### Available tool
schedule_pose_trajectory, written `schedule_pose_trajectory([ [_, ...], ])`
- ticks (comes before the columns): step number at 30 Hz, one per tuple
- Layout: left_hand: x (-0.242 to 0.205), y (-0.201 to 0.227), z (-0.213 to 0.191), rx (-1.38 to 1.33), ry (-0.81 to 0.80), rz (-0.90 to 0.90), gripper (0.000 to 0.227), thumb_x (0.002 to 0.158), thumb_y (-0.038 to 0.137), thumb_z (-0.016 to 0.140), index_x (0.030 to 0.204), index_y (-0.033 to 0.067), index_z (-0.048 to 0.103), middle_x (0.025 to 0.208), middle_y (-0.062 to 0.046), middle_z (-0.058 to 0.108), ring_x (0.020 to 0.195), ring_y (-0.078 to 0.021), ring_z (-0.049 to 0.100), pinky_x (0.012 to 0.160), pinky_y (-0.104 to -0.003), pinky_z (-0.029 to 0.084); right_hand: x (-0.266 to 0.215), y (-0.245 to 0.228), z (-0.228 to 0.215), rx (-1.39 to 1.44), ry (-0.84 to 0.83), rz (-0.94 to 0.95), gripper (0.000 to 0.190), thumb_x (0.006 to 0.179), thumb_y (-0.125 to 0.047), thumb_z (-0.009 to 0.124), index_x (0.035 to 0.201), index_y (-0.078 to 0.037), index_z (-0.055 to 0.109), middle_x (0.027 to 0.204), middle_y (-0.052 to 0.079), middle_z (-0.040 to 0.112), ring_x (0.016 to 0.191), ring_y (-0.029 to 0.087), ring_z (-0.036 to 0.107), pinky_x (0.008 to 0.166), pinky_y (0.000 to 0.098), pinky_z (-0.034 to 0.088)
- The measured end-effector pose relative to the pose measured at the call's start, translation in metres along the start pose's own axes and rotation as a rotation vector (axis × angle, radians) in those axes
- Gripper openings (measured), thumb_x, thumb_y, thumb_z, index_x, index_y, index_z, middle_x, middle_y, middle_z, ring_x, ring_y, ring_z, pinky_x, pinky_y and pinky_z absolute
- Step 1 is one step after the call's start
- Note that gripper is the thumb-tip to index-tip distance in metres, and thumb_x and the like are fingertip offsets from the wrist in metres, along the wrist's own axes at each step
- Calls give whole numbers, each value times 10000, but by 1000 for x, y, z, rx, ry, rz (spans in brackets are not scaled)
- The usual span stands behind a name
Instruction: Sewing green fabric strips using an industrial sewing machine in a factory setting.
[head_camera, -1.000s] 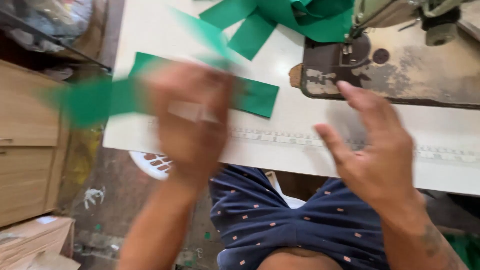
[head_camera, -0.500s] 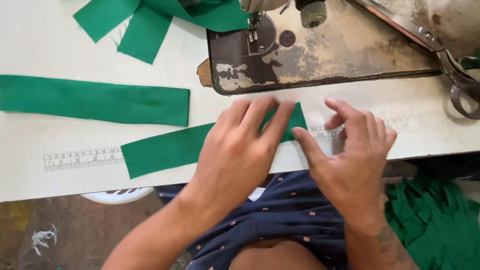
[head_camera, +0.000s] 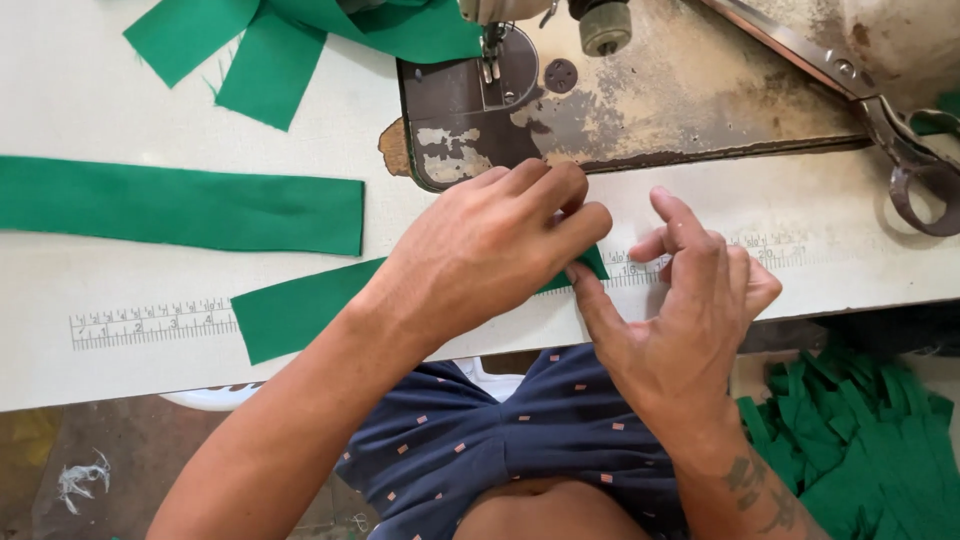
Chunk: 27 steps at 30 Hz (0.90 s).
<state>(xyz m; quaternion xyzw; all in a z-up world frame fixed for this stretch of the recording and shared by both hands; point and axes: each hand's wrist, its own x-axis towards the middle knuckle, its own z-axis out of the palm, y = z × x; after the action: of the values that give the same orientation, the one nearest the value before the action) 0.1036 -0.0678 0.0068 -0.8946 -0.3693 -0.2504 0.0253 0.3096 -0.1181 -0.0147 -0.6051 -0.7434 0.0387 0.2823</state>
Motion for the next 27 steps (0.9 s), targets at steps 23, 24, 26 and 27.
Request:
schedule_pose_trajectory([
  [23,-23,-114,-42,304,20,145,263,1131,292,791,1393,303,781,1364,-94,573,1255,-319,521,1035,-463,482,144,20,20,112,-298,-1088,768,1006,-655,741,1475,-47,716,1591,121,645,1512,429,581,1343,688,307],
  [24,-25,-110,-40,308,23,148,263,1131,292,791,1393,303,781,1364,-94,573,1255,-319,521,1035,-463,482,144,22,21,110,-294,-1089,768,1006,-655,741,1475,-47,716,1591,121,645,1512,429,581,1343,688,307],
  [26,-29,-103,-32,295,50,164,354,1077,167,894,1374,77,724,1323,-84,673,1215,-255,629,1008,-394,588,143,26,23,104,-334,-1024,841,964,-709,728,1542,-103,650,1635,112,610,1567,386,528,1305,582,411],
  [27,-30,-98,-34,288,50,167,354,1077,167,894,1374,77,724,1323,-84,673,1215,-255,629,1008,-394,588,143,26,22,101,-337,-1018,841,964,-709,728,1542,-103,650,1635,112,610,1567,386,528,1305,582,411],
])
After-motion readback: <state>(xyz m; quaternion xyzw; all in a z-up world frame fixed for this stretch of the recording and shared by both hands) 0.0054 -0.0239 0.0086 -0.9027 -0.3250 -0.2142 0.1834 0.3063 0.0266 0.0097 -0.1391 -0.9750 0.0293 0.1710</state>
